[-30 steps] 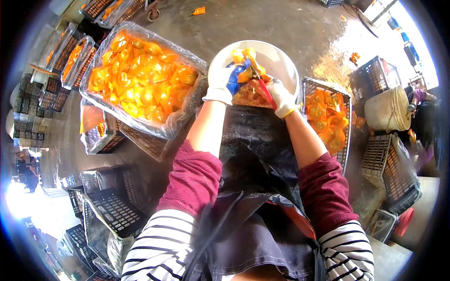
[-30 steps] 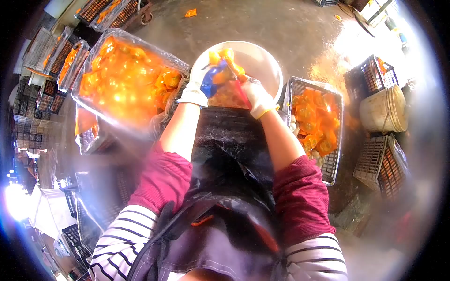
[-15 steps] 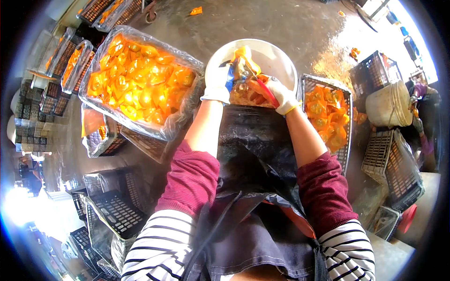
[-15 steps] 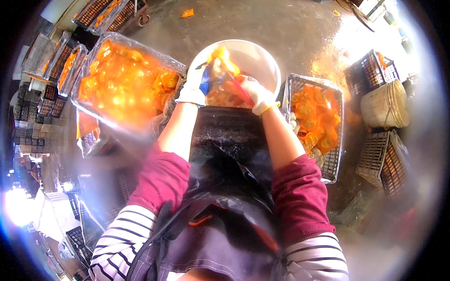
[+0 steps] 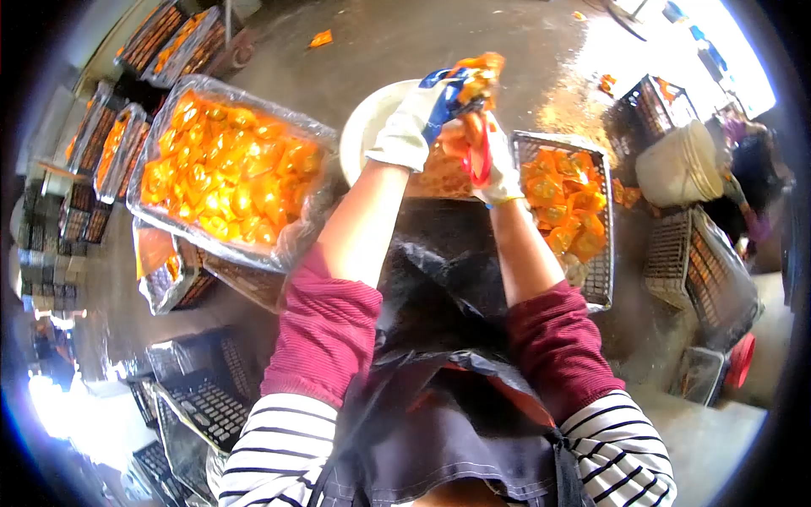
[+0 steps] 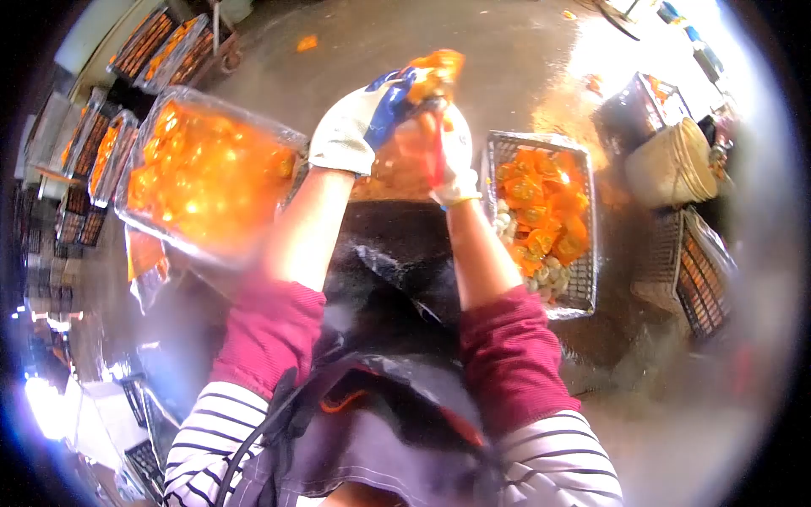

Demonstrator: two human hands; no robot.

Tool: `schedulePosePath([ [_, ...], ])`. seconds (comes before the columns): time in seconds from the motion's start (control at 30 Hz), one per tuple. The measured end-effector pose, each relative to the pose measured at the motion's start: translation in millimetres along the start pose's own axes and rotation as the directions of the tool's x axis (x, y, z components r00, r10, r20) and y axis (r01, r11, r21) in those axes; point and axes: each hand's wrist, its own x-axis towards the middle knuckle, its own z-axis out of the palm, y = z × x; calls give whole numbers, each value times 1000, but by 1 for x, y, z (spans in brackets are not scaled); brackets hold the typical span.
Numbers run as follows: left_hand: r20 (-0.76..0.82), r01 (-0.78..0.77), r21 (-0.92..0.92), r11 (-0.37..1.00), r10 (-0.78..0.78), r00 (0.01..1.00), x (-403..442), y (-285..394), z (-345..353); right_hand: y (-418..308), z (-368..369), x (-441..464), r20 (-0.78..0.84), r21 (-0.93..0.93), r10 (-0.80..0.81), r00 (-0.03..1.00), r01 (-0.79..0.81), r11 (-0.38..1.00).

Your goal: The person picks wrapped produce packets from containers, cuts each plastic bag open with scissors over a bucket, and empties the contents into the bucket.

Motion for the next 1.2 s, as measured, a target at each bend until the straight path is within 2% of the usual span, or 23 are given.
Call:
schedulePosePath([
  [0.07, 73, -62, -115, 991, 71, 995, 15, 6, 15, -1, -23, 5, -226, 71, -119, 967, 139, 988],
  [0.1, 89, 33, -351, 936, -2, 996, 13, 7, 14, -12, -16, 0, -417, 203, -94, 904, 194, 960],
  [0.17, 121, 187, -758, 624, -147, 982, 9, 7, 11, -15, -28, -5, -572, 566, 159, 805, 246, 787],
  [0.23, 16, 134, -579, 804, -153, 988, -16, -17, -14, -10, -39, -2, -536, 574, 161, 829, 218, 789],
  [0.27, -16, 239, -675, 698, -338, 941, -26, -18, -25, -14, -40, -5, -494, 526, 121, 861, 185, 830],
  [0.3, -70, 313, -577, 754, -428, 901, -32, -31, -45, -13, -35, -4, -433, 480, 96, 896, 139, 866],
  [0.33, -173, 360, -257, 897, -409, 896, -54, -43, -59, -12, -35, -4, -404, 491, 110, 908, 114, 864],
  [0.4, -349, 422, -156, 893, -449, 822, -105, -55, -103, -6, -39, 2, -298, 532, 117, 947, 63, 844],
  [0.47, -452, 250, -616, 747, -595, 664, -166, -119, -153, 0, -57, 14, 14, 620, 134, 991, -114, 776],
  [0.5, -508, 254, -655, 711, -664, 549, -186, -116, -172, -10, -25, 4, -193, 559, 173, 966, -37, 829],
  [0.53, -568, 296, -585, 755, -642, 514, -213, -150, -198, -2, -35, 15, -274, 549, 205, 940, -22, 836],
  [0.57, -616, 338, -517, 787, -616, 492, -237, -180, -217, 13, -81, 33, 31, 653, 164, 986, -144, 743],
  [0.63, -650, 461, -414, 785, -609, 453, -256, -177, -225, 2, -50, 28, -342, 483, 244, 908, -52, 874],
  [0.67, -659, 518, -365, 773, -608, 442, -259, -174, -224, 0, -48, 27, -284, 481, 254, 924, -92, 872],
  [0.73, -666, 638, 81, 766, -434, 606, -246, -170, -208, 3, -47, 28, -189, 472, 253, 949, -138, 871],
  [0.8, -615, 553, 319, 770, -276, 739, -231, -179, -180, 1, -48, 28, -125, 450, 259, 958, -178, 875],
  [0.83, -523, 450, 697, 558, -33, 851, -216, -187, -168, 1, -48, 29, -105, 435, 267, 958, -197, 879],
  [0.9, -395, 485, 692, 534, -283, 874, -179, -181, -149, -4, -34, 23, -70, 400, 285, 956, -235, 886],
  [0.97, -176, 284, 836, 470, -259, 950, -141, -210, -128, -3, -27, 19, -205, 335, 273, 940, -195, 922],
  [1.0, -106, 349, 807, 477, -464, 880, -125, -204, -128, -3, -28, 18, -199, 317, 269, 942, -198, 928],
  [1.1, 199, -144, 978, 149, -485, 851, -114, -218, -128, -1, -37, 19, -134, 286, 272, 953, -225, 931],
  [1.17, 231, -205, 972, 117, -652, 722, -102, -217, -127, 1, -41, 18, -103, 278, 298, 949, -260, 925],
  [1.2, 248, -234, 966, 107, -633, 734, -102, -231, -126, 0, -38, 17, -102, 277, 320, 942, -282, 918],
])
